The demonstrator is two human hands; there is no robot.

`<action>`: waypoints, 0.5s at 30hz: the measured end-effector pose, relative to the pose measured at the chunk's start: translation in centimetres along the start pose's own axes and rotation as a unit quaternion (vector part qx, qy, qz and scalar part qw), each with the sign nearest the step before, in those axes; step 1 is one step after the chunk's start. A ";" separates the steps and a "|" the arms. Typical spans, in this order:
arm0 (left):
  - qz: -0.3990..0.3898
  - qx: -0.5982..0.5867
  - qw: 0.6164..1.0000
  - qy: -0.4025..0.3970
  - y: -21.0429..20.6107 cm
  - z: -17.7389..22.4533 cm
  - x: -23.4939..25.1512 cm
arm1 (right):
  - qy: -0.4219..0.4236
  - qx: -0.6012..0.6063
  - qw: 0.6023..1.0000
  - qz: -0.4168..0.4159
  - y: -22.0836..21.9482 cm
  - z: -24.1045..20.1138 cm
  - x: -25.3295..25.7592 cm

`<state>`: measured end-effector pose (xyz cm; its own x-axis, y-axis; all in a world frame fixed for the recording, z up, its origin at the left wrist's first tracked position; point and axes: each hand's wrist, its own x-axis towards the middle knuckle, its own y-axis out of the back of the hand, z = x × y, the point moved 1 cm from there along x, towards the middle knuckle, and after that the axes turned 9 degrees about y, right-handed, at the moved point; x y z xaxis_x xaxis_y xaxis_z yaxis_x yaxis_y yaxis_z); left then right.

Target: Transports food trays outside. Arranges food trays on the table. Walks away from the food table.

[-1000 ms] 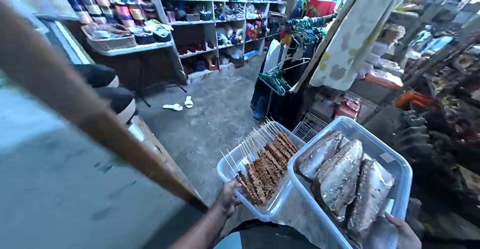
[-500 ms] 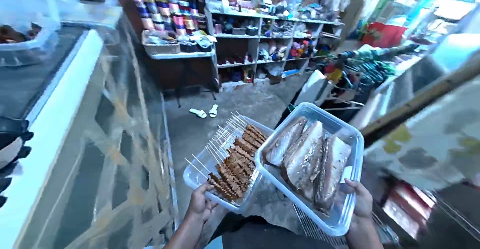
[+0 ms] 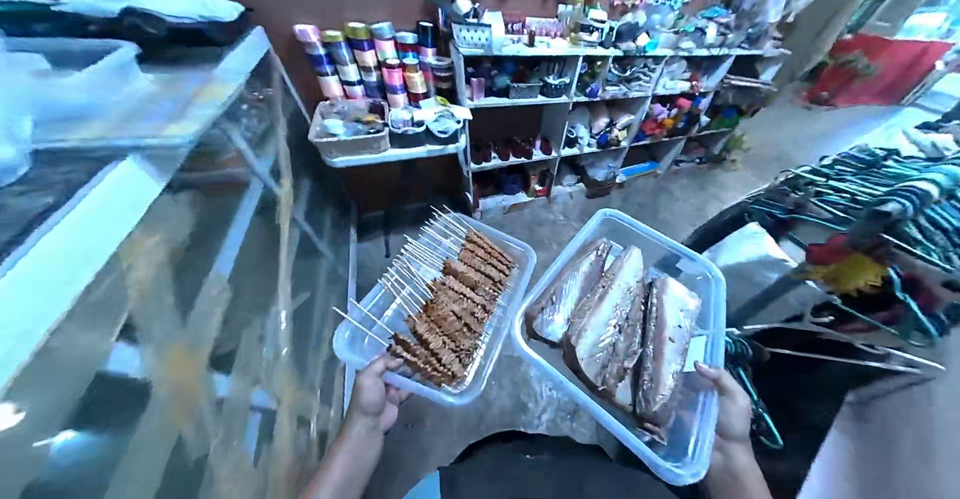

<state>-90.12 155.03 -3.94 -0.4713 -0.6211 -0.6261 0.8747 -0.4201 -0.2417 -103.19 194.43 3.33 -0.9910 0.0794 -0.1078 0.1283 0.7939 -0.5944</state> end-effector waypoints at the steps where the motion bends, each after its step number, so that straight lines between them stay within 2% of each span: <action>1: -0.004 -0.004 1.000 -0.003 -2.1 0.9 1.6 | 0.003 -0.007 1.000 0.006 -0.4 0.1 2.3; 7: -0.034 -0.007 0.999 -0.012 -15.9 3.4 12.2 | 0.043 0.001 0.999 0.002 -2.3 1.2 18.3; 11: -0.031 -0.012 0.999 -0.022 -25.6 5.2 16.9 | 0.053 0.004 0.999 -0.005 -5.3 0.7 30.7; 15: -0.036 -0.004 0.999 -0.021 -34.3 6.8 22.3 | 0.057 -0.024 0.998 0.027 -8.1 0.0 41.8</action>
<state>-131.40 151.09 -4.58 -0.5372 -0.6165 -0.5756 0.8391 -0.4601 -0.2903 -145.68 191.31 3.63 -0.9811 0.1882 -0.0458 0.1819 0.8140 -0.5517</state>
